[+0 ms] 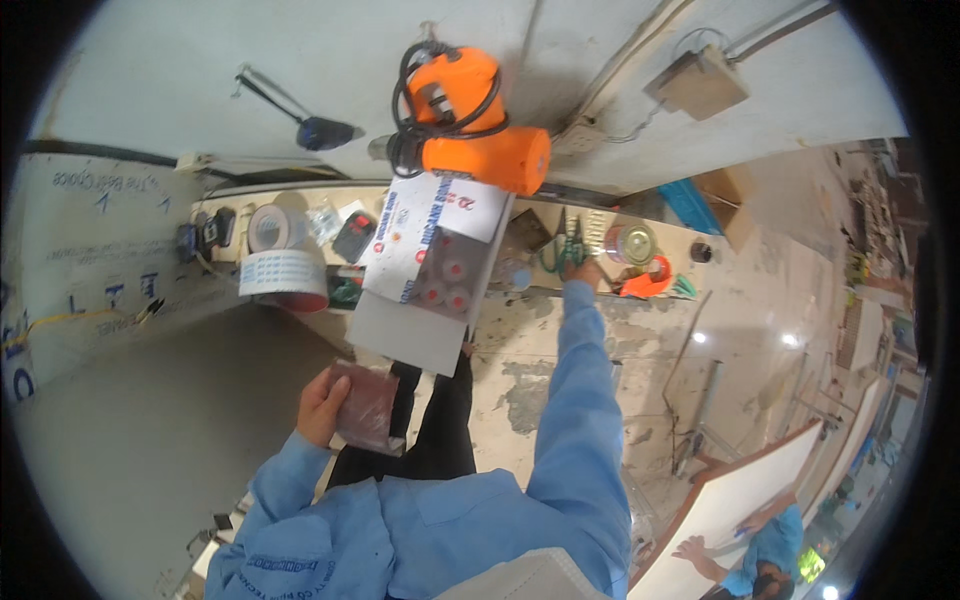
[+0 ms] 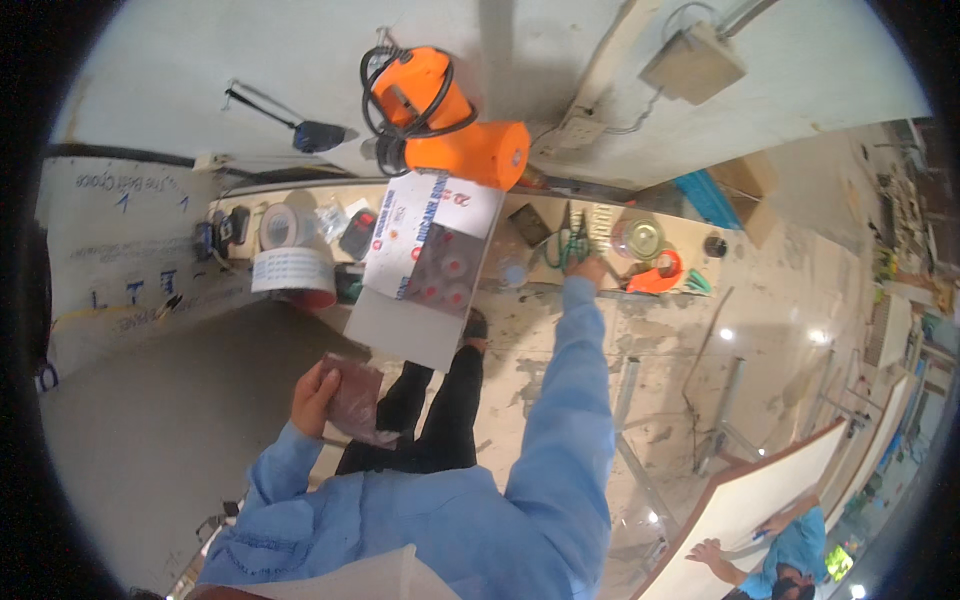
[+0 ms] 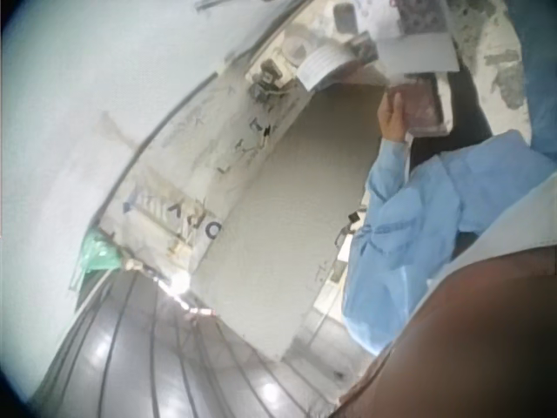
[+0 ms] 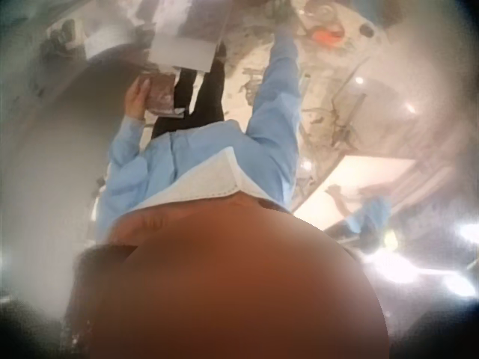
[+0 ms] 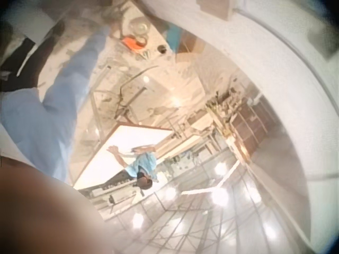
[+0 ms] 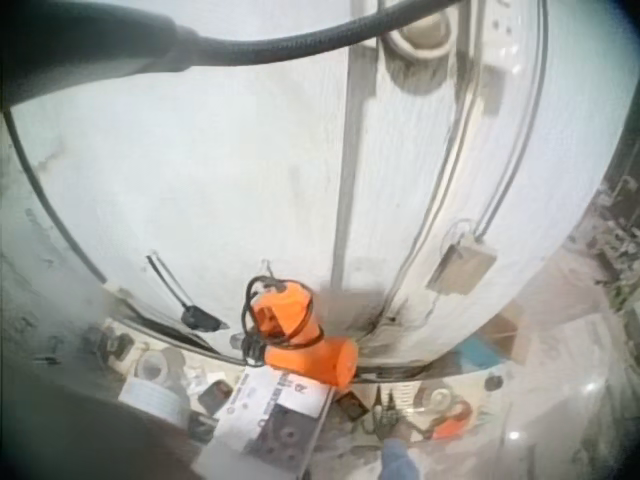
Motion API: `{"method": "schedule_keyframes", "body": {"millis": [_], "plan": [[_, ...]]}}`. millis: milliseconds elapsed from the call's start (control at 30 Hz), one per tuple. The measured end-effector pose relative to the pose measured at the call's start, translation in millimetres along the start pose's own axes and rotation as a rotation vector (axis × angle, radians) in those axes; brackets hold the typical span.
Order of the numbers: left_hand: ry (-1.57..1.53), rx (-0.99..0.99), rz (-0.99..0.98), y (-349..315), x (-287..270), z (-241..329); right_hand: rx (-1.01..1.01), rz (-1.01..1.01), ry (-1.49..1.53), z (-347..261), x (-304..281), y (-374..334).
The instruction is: The person picks up a green electric sander, removes the old sanding pad, and retrieves a new sanding sheet. They cut the sheet to size with scissors and attach it to the sander. The person then places the sander on a large white board.
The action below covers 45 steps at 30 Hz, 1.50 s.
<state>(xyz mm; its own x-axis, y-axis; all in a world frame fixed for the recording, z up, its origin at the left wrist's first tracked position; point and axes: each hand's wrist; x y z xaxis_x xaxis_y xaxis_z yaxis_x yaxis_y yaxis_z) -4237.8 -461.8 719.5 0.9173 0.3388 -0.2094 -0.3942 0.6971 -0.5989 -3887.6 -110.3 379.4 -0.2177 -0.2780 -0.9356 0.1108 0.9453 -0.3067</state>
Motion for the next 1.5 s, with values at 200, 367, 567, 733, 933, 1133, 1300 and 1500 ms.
{"method": "schedule_keyframes", "body": {"millis": [200, 367, 567, 733, 933, 1133, 1300, 1500], "plan": [[-0.242, 0.080, 0.076, 13.1, 20.4, 25.3, -0.179, 0.083, 1.071, -38.8, -94.6, -91.3], [-0.452, 0.181, -0.046, 38.6, 34.9, 14.9, -0.797, -0.831, 1.102, -110.5, -186.4, -294.1], [-0.539, 0.217, -0.006, 50.1, 52.1, -27.6, -0.274, -0.988, 1.588, -147.1, -213.2, -400.8], [-0.562, 0.136, -0.050, 28.0, 69.0, -18.1, -0.458, -0.520, 1.065, -121.9, -211.3, -422.7], [-0.351, -0.060, -0.711, -12.2, 95.9, 9.7, -0.114, -0.130, 1.444, -66.3, -210.2, -410.2], [0.079, 0.218, -0.607, -1.0, 192.6, 20.3, -0.085, -0.159, 1.488, 17.8, -246.7, -409.3], [0.309, 0.513, -0.824, 8.2, 323.0, 34.1, 0.035, 0.126, 1.505, 85.4, -273.4, -384.2], [0.371, 0.308, -1.052, -11.7, 476.3, 76.6, -0.122, 0.340, 1.176, 186.5, -321.5, -331.6]]}}
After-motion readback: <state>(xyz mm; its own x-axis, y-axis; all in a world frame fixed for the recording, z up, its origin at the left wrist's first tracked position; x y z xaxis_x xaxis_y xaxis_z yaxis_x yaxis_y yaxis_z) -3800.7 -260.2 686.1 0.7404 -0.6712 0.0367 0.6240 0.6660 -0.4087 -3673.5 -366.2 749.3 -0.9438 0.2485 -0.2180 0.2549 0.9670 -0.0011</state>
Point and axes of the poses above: each hand's wrist, its own y-axis towards the middle knuckle, its own x-axis out of the palm, z = x × y, and after that the axes turned 7 degrees about y, right-handed
